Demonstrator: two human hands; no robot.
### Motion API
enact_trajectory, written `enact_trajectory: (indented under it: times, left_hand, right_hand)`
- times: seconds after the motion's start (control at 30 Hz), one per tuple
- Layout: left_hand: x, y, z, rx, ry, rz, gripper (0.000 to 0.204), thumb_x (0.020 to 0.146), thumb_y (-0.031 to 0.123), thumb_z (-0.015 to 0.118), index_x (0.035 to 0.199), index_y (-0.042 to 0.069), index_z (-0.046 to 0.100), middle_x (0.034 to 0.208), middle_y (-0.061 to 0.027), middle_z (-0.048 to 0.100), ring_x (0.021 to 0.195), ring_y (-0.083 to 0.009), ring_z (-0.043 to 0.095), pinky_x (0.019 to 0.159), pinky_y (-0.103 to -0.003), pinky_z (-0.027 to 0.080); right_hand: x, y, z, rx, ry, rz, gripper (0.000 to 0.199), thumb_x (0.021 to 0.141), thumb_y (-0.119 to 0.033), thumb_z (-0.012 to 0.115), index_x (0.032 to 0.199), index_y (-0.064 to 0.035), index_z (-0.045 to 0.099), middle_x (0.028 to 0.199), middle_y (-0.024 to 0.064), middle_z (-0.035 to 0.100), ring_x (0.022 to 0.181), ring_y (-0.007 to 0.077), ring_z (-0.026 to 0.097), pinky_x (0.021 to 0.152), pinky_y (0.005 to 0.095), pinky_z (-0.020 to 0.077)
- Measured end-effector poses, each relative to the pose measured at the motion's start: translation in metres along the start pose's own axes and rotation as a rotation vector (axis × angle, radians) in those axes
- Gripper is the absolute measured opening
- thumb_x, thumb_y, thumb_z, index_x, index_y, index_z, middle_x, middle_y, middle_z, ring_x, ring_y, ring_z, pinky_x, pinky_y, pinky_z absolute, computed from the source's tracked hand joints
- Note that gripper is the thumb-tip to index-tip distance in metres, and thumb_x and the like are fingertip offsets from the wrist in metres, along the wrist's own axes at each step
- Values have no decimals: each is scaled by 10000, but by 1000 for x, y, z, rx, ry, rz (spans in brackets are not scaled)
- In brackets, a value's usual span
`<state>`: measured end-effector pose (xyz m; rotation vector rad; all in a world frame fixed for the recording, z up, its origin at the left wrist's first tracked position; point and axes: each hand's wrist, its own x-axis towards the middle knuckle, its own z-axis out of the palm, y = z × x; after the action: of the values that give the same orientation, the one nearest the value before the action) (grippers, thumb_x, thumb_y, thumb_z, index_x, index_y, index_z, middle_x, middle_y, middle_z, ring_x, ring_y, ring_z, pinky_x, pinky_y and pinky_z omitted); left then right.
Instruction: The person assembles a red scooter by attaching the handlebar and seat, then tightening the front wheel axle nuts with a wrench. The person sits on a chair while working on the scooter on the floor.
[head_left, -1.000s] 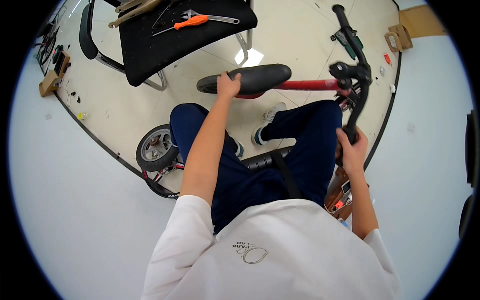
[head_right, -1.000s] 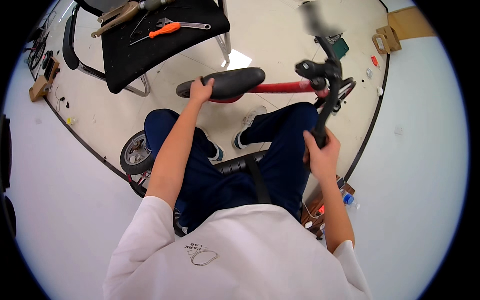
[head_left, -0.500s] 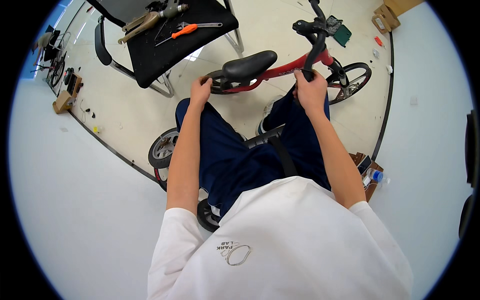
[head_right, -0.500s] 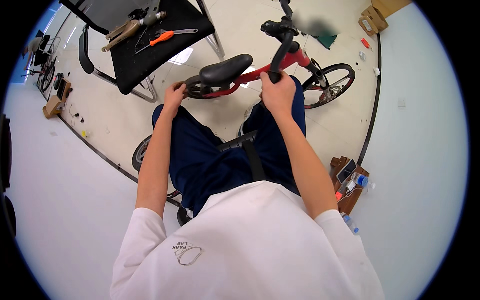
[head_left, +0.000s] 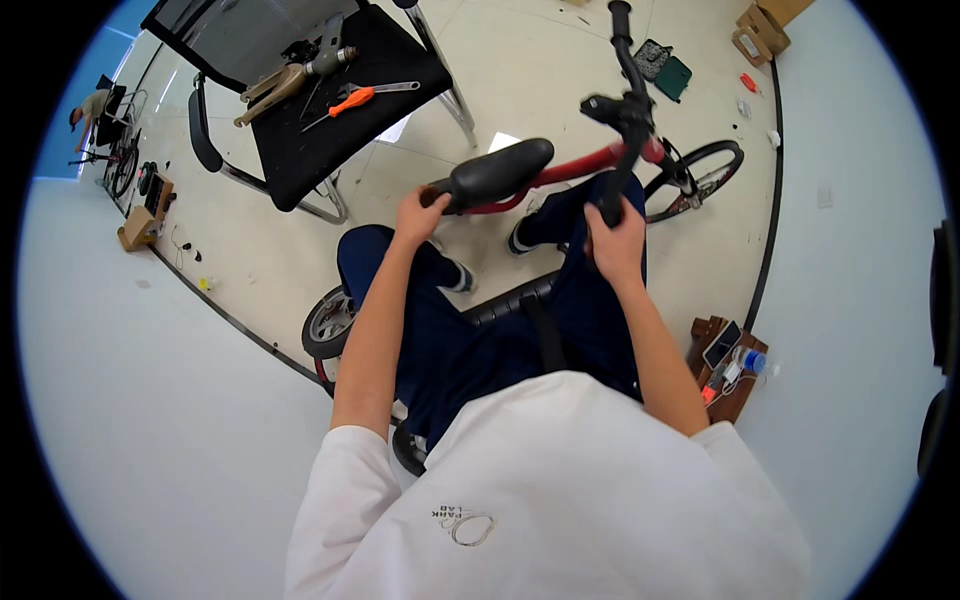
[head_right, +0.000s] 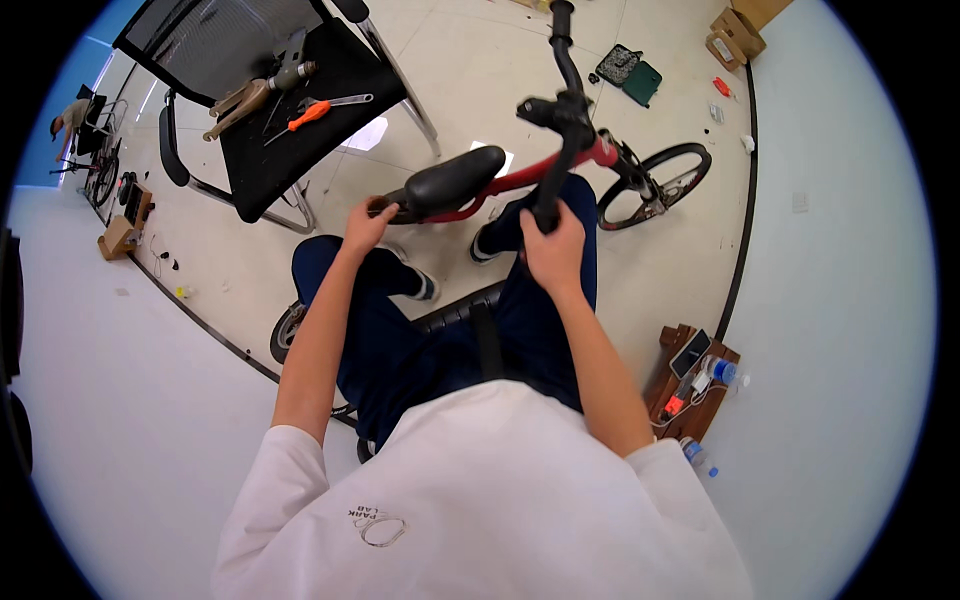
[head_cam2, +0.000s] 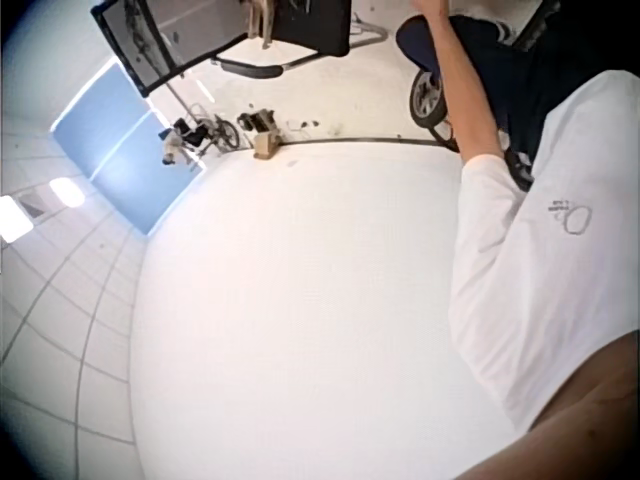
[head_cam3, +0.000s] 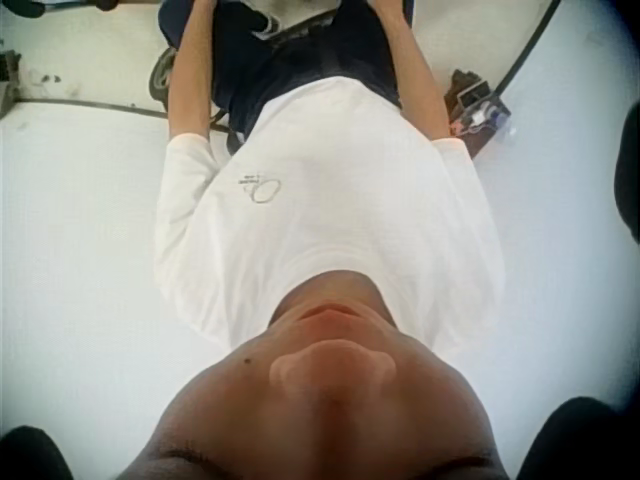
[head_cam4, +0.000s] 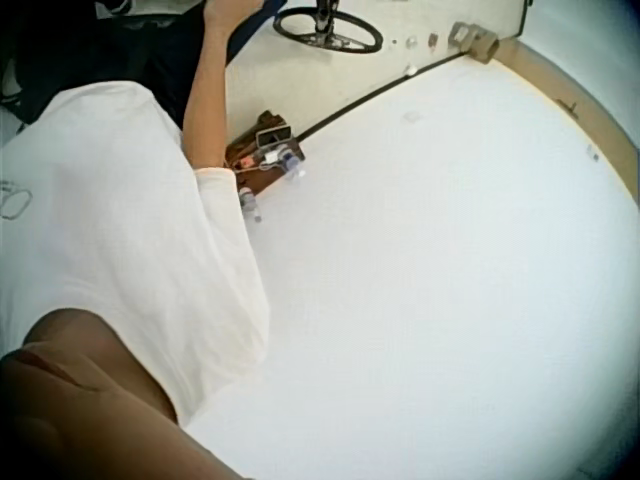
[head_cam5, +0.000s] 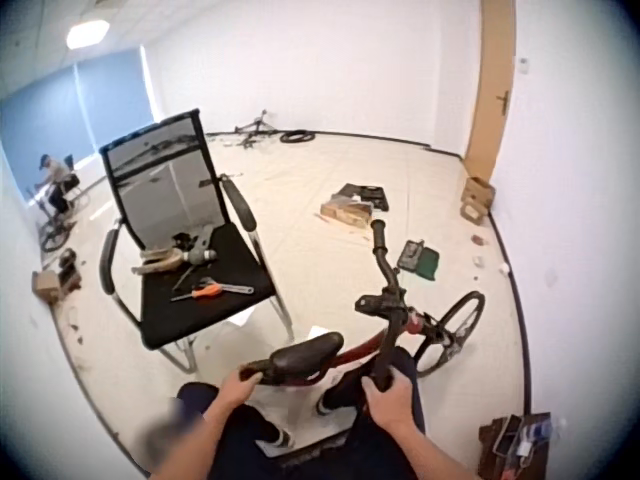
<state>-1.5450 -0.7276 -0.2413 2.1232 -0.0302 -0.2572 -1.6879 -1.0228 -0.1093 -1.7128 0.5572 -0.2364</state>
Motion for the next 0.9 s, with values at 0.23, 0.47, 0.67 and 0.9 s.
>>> enact_trajectory:
  times: [0.23,0.47,0.67,0.9]
  left_hand:
    - [44,-28,52,154,-128,-235,978,706,599,739,1345,-83,453,1331,-307,482,1249,-413,484,1022,-430,422]
    - [57,-20,118,-77,-221,-363,1040,525,628,847,1224,-83,551,1203,-255,619,1129,-356,605,970,-402,475]
    - [38,0,154,-219,-110,-376,972,536,524,895,1184,-108,542,1124,-268,638,1059,-323,636,903,-385,502]
    - [59,41,219,-357,-88,-373,820,572,470,897,1096,-66,563,996,-237,675,938,-311,670,837,-380,522]
  right_hand:
    - [-35,-1,-42,-150,46,181,204,884,-142,684,946,-13,539,588,14,526,426,104,511,411,244,395]
    - [-36,-8,-109,-664,67,152,210,857,-164,718,853,-8,577,605,13,543,488,97,528,464,259,405]
    - [3,-12,-188,-630,46,568,335,865,-208,727,669,-71,493,499,-30,426,384,69,398,381,251,301]
    - [52,23,-225,-539,185,435,384,928,-194,655,647,-108,408,462,-40,364,332,58,321,331,232,235]
